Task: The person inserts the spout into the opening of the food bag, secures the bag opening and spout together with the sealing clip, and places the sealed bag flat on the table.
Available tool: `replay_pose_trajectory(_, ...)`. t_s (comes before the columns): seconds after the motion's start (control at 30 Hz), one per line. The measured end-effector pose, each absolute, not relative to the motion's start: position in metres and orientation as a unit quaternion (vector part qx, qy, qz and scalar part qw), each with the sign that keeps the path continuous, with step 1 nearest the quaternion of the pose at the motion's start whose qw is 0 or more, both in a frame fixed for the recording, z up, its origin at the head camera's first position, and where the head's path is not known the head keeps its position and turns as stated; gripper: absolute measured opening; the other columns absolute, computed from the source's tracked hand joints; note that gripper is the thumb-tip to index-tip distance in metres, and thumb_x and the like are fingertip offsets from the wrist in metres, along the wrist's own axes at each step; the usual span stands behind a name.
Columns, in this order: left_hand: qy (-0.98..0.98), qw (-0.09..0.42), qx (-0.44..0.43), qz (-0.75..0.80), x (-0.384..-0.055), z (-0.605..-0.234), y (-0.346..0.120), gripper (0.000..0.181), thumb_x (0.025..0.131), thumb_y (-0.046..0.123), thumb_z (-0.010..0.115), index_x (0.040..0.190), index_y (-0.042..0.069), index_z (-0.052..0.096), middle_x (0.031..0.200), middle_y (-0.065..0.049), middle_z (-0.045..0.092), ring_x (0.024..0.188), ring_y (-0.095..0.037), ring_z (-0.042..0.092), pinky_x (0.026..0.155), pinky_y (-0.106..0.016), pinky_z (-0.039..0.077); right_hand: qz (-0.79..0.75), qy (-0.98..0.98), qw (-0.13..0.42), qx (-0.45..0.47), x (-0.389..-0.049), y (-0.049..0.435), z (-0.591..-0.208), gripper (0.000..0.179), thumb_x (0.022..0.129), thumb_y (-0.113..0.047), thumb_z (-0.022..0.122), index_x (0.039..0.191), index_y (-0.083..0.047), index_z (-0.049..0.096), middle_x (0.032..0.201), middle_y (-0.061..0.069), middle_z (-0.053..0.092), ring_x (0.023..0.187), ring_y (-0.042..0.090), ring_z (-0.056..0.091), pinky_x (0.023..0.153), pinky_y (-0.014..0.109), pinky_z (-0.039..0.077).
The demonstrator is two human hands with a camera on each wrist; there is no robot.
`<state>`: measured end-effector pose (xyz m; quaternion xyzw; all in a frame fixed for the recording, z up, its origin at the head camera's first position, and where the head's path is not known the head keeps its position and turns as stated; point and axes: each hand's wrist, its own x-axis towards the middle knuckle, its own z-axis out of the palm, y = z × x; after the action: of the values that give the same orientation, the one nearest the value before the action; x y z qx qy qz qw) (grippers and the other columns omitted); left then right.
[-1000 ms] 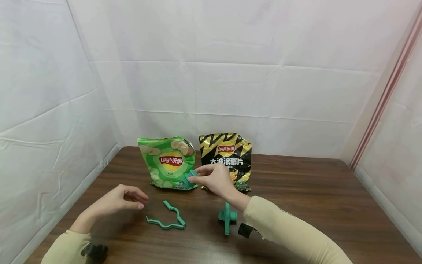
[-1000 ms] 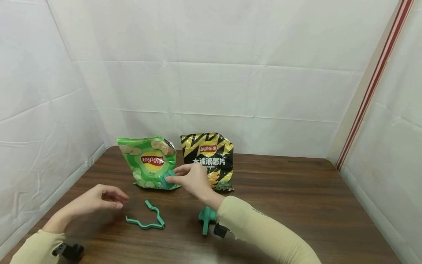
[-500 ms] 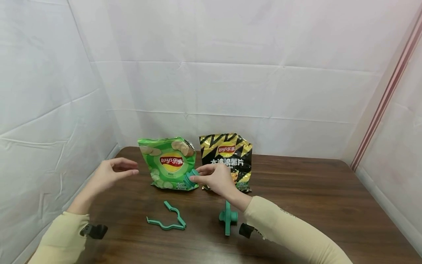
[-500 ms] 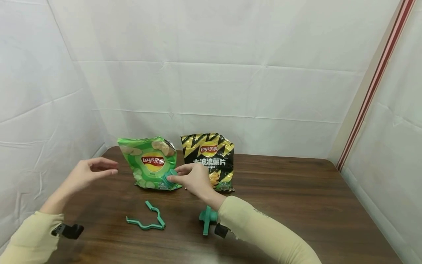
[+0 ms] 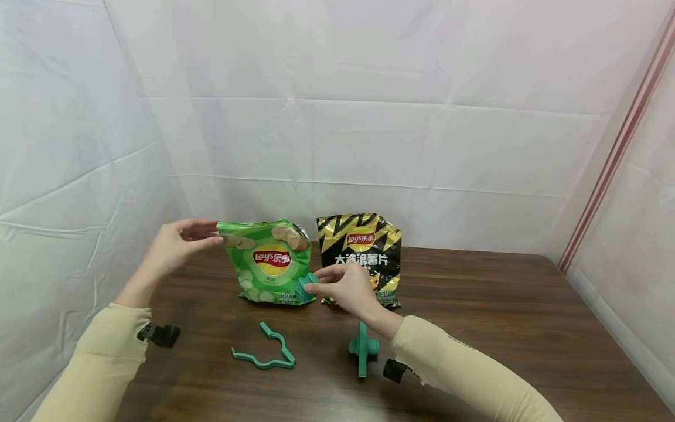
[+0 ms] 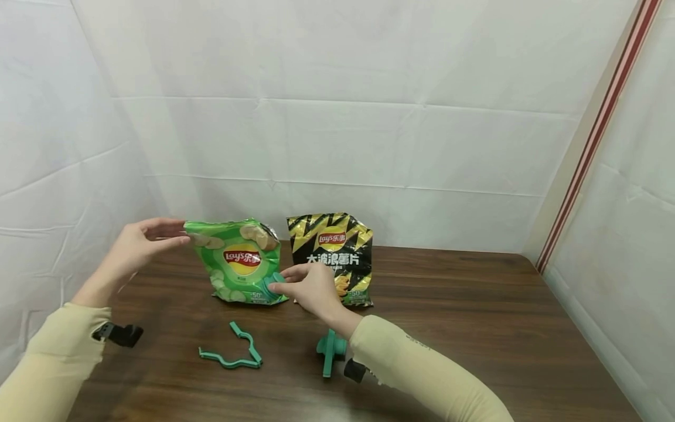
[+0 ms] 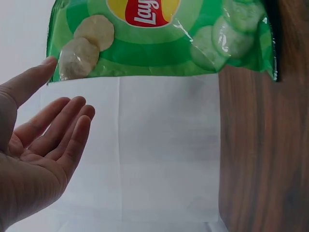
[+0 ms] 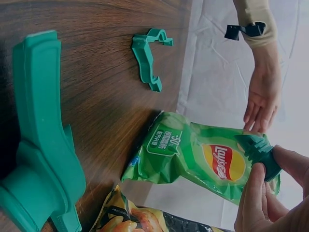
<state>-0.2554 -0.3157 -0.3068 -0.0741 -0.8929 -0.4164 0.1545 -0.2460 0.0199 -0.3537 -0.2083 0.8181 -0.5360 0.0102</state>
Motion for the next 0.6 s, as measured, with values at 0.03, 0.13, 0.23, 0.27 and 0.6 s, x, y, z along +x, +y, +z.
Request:
replay_pose_trajectory(0.03, -0.895, 0.152, -0.07, -0.414, -0.257, -0.305, -0.314, 0.048, 0.076, 0.039, 0.067, 0.116, 0.014, 0.058, 0.11, -0.01, 0.062, 0.087, 0.004, 0.059, 0.069, -0.014, 0.047, -0.536, 0.818, 0.01, -0.208, -0.246, 0.02, -0.354, 0.031, 0.066, -0.04, 0.075, 0.09, -0.021, 0.07, 0.081, -0.003, 0.068, 0.071, 0.008, 0.062, 0.058, 0.029, 0.049)
replay_pose_trajectory(0.13, -0.901, 0.143, -0.064, -0.405, -0.26, -0.301, -0.309, 0.049, 0.075, 0.043, 0.066, 0.116, 0.018, 0.057, 0.111, -0.008, 0.062, 0.089, 0.002, 0.058, 0.071, -0.016, 0.047, -0.539, 0.816, 0.012, -0.208, -0.247, 0.02, -0.354, 0.032, 0.066, -0.04, 0.075, 0.09, -0.02, 0.07, 0.081, -0.002, 0.068, 0.07, 0.009, 0.062, 0.057, 0.03, 0.049)
replay_pose_trajectory(0.23, -0.903, 0.137, -0.059, -0.402, -0.262, -0.298, -0.304, 0.047, 0.074, 0.045, 0.066, 0.114, 0.021, 0.058, 0.109, -0.005, 0.062, 0.089, 0.0, 0.058, 0.071, -0.019, 0.046, -0.542, 0.814, 0.016, -0.208, -0.247, 0.02, -0.354, 0.032, 0.066, -0.041, 0.075, 0.09, -0.02, 0.07, 0.08, -0.002, 0.068, 0.068, 0.009, 0.062, 0.057, 0.032, 0.049)
replay_pose_trajectory(0.27, -0.903, 0.136, -0.059, -0.403, -0.263, -0.298, -0.304, 0.046, 0.074, 0.045, 0.066, 0.113, 0.021, 0.059, 0.108, -0.004, 0.063, 0.088, -0.001, 0.058, 0.071, -0.019, 0.046, -0.544, 0.813, 0.017, -0.208, -0.247, 0.02, -0.354, 0.032, 0.066, -0.04, 0.075, 0.09, -0.02, 0.07, 0.08, -0.001, 0.068, 0.068, 0.01, 0.062, 0.057, 0.032, 0.049)
replay_pose_trajectory(0.6, -0.894, 0.139, -0.071, -0.421, -0.266, -0.298, -0.301, 0.037, 0.075, 0.038, 0.068, 0.103, 0.013, 0.063, 0.091, -0.003, 0.067, 0.081, -0.011, 0.062, 0.065, -0.021, 0.047, -0.54, 0.82, 0.016, -0.191, -0.249, 0.021, -0.352, 0.033, 0.064, -0.043, 0.075, 0.089, -0.022, 0.07, 0.083, -0.003, 0.068, 0.073, 0.009, 0.062, 0.058, 0.029, 0.05)
